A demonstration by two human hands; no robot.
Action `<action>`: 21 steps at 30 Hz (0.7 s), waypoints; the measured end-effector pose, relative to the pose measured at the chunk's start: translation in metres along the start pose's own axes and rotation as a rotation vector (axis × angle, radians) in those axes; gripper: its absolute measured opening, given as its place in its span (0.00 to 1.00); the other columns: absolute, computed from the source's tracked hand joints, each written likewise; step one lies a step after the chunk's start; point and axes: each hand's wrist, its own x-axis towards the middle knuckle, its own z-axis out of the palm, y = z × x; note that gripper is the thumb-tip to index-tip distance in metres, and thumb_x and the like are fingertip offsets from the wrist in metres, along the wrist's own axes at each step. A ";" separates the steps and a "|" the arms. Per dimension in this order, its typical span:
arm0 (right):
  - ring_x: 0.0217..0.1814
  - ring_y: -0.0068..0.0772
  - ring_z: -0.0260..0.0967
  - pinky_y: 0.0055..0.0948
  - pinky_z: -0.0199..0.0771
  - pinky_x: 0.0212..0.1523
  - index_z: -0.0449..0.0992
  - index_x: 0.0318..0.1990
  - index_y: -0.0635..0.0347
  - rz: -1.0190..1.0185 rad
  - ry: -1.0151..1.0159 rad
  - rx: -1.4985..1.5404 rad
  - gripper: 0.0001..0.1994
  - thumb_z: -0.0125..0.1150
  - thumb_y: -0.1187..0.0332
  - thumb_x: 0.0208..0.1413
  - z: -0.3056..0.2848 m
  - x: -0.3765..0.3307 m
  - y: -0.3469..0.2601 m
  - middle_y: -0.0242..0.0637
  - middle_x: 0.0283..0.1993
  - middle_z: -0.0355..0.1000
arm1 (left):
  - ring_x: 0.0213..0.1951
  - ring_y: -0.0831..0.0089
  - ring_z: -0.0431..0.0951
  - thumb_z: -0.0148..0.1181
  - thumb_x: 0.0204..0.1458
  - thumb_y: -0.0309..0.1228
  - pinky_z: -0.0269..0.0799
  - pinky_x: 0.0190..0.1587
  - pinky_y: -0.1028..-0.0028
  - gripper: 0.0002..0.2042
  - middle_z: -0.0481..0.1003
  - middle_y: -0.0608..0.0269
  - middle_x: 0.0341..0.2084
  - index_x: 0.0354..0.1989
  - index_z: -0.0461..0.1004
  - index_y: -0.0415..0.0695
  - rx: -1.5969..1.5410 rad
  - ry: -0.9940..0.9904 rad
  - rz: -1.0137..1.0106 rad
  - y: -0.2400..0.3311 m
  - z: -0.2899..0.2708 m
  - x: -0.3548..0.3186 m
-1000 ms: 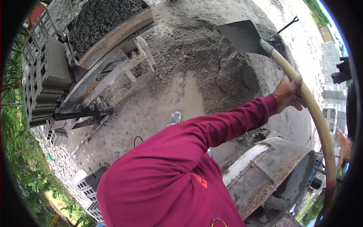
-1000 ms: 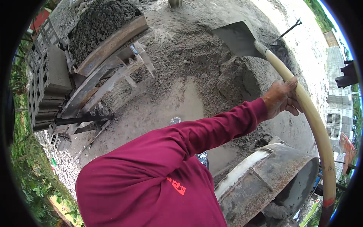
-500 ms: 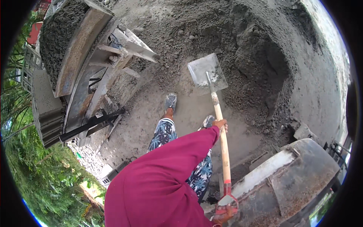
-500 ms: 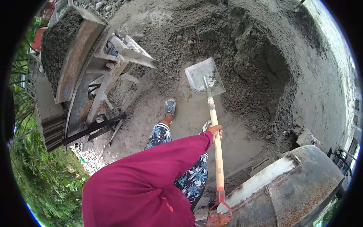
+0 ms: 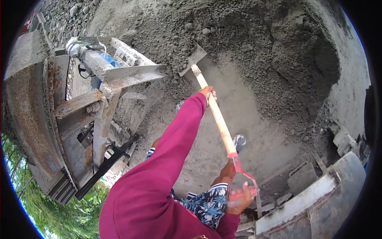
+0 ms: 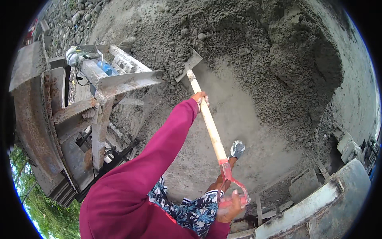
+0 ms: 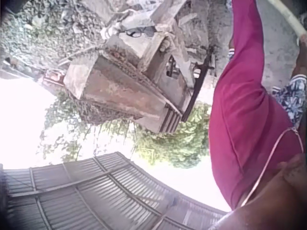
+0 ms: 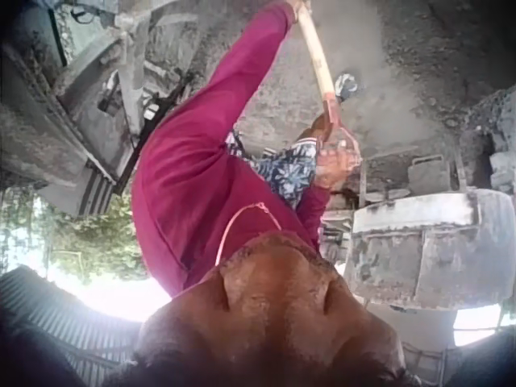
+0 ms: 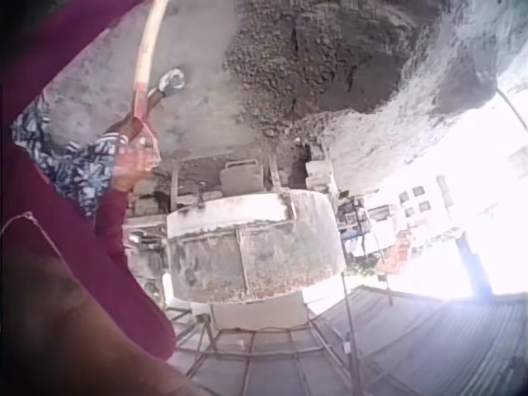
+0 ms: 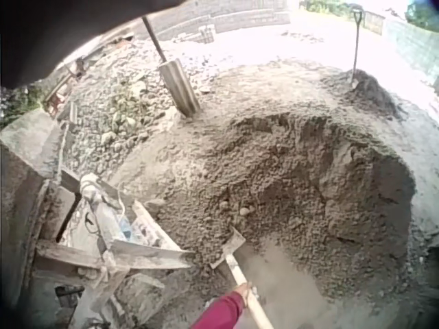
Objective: The person operates a concrete block machine by pulling levers to vibrate the mold and lift the frame, then uses a shovel to fill the hopper with a sand and gravel mixture.
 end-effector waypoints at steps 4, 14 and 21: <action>0.13 0.28 0.60 0.30 0.66 0.15 0.66 0.28 0.54 0.146 -0.053 0.064 0.10 0.65 0.71 0.52 -0.021 0.085 0.073 0.31 0.17 0.62 | 0.18 0.65 0.74 0.59 0.47 0.28 0.76 0.20 0.66 0.10 0.73 0.56 0.20 0.34 0.70 0.35 0.067 0.195 0.239 -0.002 -0.012 0.028; 0.17 0.26 0.65 0.28 0.68 0.14 0.74 0.43 0.56 0.089 -0.043 -0.024 0.11 0.63 0.66 0.52 -0.271 0.070 0.011 0.29 0.24 0.68 | 0.18 0.65 0.75 0.62 0.48 0.29 0.76 0.19 0.63 0.11 0.73 0.55 0.21 0.35 0.67 0.40 -0.012 0.159 0.200 -0.190 0.009 -0.135; 0.15 0.34 0.66 0.34 0.69 0.13 0.71 0.40 0.53 0.027 -0.025 -0.108 0.11 0.63 0.60 0.57 -0.546 -0.020 -0.029 0.35 0.23 0.69 | 0.18 0.66 0.76 0.63 0.51 0.31 0.76 0.19 0.65 0.11 0.73 0.55 0.20 0.34 0.69 0.36 0.067 0.029 0.072 -0.353 0.020 -0.324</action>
